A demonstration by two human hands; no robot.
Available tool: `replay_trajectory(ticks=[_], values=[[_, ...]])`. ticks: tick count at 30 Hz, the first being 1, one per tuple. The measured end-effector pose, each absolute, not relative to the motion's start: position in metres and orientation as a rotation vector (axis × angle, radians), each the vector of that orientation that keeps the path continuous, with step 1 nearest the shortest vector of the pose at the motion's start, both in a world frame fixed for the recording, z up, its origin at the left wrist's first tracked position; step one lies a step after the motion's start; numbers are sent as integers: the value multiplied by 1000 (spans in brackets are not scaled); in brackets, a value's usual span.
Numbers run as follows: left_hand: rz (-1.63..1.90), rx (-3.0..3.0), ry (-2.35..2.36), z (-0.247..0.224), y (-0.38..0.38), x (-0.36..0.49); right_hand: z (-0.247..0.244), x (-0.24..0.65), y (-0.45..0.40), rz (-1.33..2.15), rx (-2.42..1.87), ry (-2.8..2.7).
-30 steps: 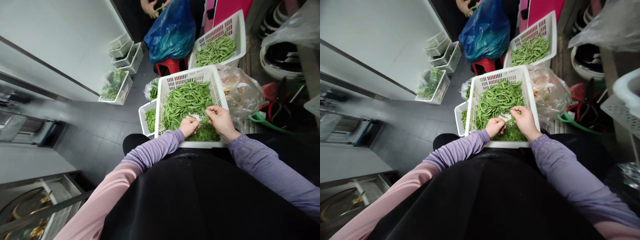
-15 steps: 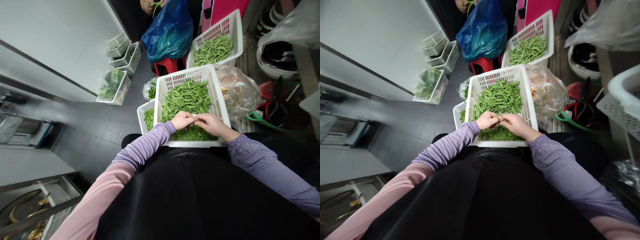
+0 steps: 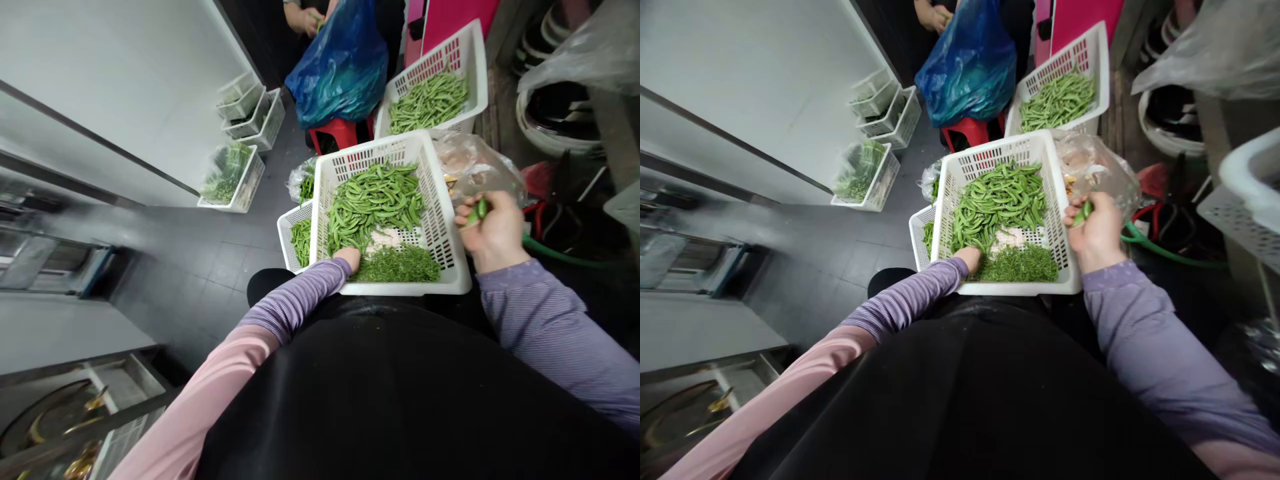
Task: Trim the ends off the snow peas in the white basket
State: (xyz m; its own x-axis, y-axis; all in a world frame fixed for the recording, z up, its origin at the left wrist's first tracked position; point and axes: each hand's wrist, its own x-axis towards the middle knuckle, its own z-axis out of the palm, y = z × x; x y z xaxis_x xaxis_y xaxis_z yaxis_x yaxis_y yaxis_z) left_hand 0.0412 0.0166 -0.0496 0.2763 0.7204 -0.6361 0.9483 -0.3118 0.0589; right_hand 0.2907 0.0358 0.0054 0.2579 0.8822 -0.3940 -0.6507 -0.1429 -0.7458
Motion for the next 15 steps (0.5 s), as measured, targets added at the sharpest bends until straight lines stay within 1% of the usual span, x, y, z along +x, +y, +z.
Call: replay_trajectory(ticks=[3,6,9,12,15], values=[[-819,2085,1573,-57,19,27,9,266,27,1468,-1131,-354],[-793,2106,1563,-58,18,22,3,248,20,1518,-1221,-557],[-743,2120,1571,-48,20,23,-10,241,16,1519,-1321,-850],[-599,2197,1505,-23,23,30,-23,231,12,1302,-1400,-1453],[-262,2249,1356,6,24,43,-30,219,5,1069,-1306,-1989]])
